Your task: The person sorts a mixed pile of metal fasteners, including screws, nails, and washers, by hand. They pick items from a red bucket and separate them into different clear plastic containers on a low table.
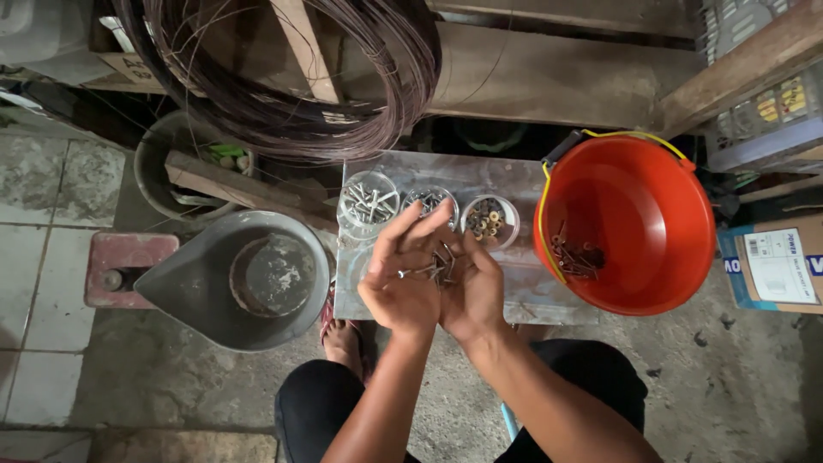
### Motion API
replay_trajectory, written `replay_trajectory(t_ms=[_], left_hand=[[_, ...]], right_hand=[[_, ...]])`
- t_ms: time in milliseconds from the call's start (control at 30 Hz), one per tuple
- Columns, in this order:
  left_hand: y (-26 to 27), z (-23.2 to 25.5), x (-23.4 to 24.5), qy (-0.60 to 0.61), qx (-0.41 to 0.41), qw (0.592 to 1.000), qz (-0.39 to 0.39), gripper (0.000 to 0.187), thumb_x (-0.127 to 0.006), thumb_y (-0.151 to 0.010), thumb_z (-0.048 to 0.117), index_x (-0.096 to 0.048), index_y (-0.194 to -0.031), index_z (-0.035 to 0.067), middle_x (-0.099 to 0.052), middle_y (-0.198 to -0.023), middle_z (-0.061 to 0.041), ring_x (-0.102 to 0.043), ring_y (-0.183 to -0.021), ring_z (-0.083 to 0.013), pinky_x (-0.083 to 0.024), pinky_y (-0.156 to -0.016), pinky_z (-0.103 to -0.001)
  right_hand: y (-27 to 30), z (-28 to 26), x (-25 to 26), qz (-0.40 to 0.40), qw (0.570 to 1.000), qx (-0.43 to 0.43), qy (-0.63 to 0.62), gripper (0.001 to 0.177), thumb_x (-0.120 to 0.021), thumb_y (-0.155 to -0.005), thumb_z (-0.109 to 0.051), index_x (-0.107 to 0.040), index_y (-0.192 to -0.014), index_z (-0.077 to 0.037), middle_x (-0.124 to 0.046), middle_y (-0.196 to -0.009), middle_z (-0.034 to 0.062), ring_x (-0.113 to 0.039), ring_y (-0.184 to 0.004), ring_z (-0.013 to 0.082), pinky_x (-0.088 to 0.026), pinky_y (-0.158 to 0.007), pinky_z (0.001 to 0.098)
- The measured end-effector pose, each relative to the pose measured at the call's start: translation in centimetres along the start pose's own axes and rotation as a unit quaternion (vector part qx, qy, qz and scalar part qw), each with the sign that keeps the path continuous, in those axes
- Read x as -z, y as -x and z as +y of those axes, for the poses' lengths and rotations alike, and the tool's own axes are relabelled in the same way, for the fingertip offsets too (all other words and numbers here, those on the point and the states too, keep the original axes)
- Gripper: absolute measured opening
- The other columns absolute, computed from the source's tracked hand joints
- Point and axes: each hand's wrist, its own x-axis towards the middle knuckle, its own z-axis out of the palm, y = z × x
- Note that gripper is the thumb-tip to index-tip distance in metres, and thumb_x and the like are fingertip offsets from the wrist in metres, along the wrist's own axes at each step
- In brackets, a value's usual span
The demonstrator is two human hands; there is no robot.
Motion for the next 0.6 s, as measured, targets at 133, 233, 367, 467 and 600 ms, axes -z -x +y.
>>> replay_trajectory(t_ms=[133, 233, 367, 467, 600], left_hand=[[-0.1, -0.5, 0.0, -0.044, -0.033, 0.998, -0.038, 0.089, -0.026, -0.087, 0.051, -0.056, -0.129, -0.021, -0.069, -0.108, -0.041, -0.061, -0.120, -0.0560, -0.052, -0.100, -0.058], [-0.1, -1.2, 0.6, -0.053, -0.059, 0.995, -0.055, 0.088, -0.027, -0.086, 0.049, -0.056, -0.124, -0.025, -0.069, -0.101, -0.043, -0.065, -0.111, -0.0583, -0.052, -0.098, -0.060], [-0.2, -1.5, 1.3, -0.070, -0.090, 0.991, -0.065, 0.088, -0.022, -0.088, 0.047, -0.057, -0.116, -0.029, -0.069, -0.086, -0.042, -0.071, -0.092, -0.0552, -0.049, -0.106, -0.054], [0.0, -1.1, 0.8, -0.085, -0.098, 0.990, -0.062, 0.087, -0.023, -0.090, 0.047, -0.059, -0.116, -0.028, -0.069, -0.078, -0.037, -0.073, -0.082, -0.0484, -0.052, -0.101, -0.049], [0.1, -0.9, 0.4, -0.129, -0.111, 0.983, -0.068, 0.081, -0.025, -0.093, 0.044, -0.064, -0.115, -0.024, -0.071, -0.075, -0.034, -0.074, -0.073, -0.0428, -0.058, -0.087, -0.047]], right_hand=[[-1.4, -0.2, 2.4, -0.022, 1.000, 0.009, -0.002, 0.046, -0.052, -0.104, -0.043, -0.073, -0.118, -0.005, -0.075, -0.110, 0.0153, -0.071, -0.104, 0.0273, -0.055, -0.097, 0.0422], [0.1, -0.2, -0.3, -0.012, 1.000, 0.029, -0.002, 0.046, -0.051, -0.104, -0.041, -0.072, -0.118, -0.002, -0.074, -0.109, 0.0170, -0.070, -0.103, 0.0277, -0.055, -0.099, 0.0444], [1.1, -0.1, -2.2, -0.031, 0.999, 0.033, -0.006, 0.045, -0.052, -0.104, -0.041, -0.073, -0.118, -0.003, -0.074, -0.112, 0.0188, -0.069, -0.108, 0.0305, -0.052, -0.102, 0.0468], [1.3, 0.1, -2.5, -0.050, 0.998, 0.028, -0.009, 0.046, -0.051, -0.104, -0.041, -0.072, -0.120, -0.003, -0.071, -0.117, 0.0204, -0.066, -0.114, 0.0317, -0.049, -0.106, 0.0478], [1.6, 0.3, -2.7, -0.084, 0.996, 0.021, -0.014, 0.048, -0.051, -0.104, -0.041, -0.071, -0.123, -0.002, -0.067, -0.127, 0.0232, -0.061, -0.124, 0.0338, -0.044, -0.113, 0.0496]])
